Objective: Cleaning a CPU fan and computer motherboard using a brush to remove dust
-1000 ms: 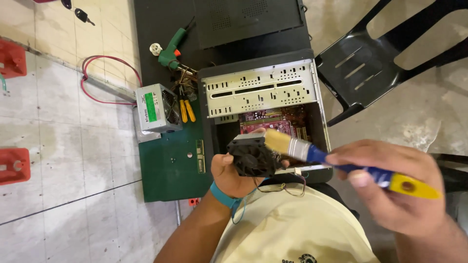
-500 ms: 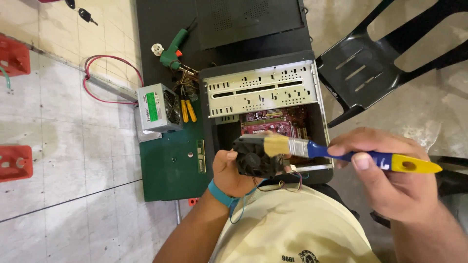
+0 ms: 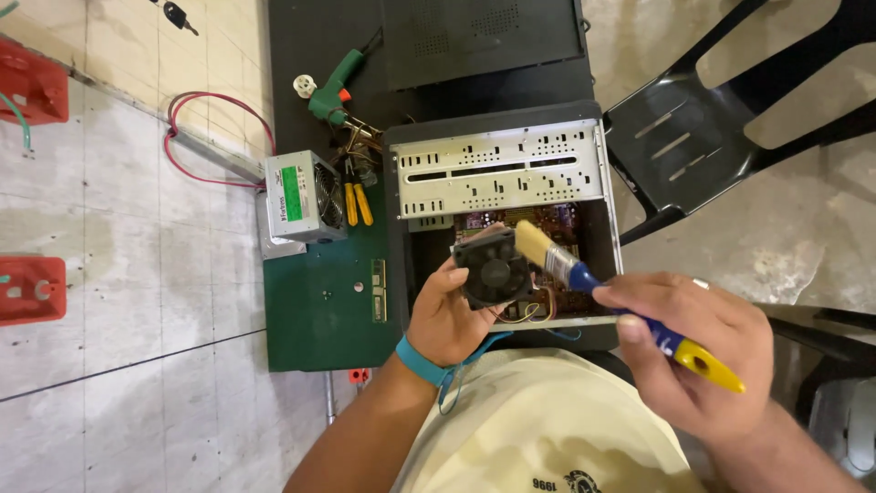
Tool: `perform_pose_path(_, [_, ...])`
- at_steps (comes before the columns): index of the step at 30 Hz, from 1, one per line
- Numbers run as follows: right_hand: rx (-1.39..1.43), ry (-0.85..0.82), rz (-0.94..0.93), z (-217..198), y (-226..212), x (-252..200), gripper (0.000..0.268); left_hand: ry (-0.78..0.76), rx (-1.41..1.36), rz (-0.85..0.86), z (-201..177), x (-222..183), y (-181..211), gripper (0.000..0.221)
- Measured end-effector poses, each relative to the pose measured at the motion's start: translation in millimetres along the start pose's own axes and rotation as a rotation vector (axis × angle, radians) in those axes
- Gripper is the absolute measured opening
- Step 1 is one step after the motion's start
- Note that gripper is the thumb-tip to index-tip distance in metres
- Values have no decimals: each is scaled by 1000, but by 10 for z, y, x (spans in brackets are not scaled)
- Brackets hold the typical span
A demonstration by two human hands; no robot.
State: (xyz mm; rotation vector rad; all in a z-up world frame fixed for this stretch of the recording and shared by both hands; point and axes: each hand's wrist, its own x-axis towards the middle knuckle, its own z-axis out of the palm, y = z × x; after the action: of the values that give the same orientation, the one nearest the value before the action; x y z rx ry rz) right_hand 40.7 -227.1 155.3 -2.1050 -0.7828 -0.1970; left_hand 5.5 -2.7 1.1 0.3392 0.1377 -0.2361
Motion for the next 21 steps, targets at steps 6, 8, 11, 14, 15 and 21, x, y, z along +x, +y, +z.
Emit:
perform_pose_path(6, [34,-55,53,26,96,-86,23,-17,21,52,92,64,43,72])
perform_pose_path(8, [79,-33,66,50,83,-104,24,-16,-35,43,80,73,36,70])
perform_pose_path(11, [137,-16,124,115,74,-174,27,-66,-180,23,24,91,22,70])
perform_pose_path(14, [184,31,228,198,58,-251,29,-102,-263,23,-13,109,8,72])
perform_pose_path(15, [217,83,285,228,47,-284,30,-88,-255,34,-23,101,-2,74])
perform_pose_path(21, [123,89,144,236,109,-286,26,-59,-238,-7,-234,80,-51,79])
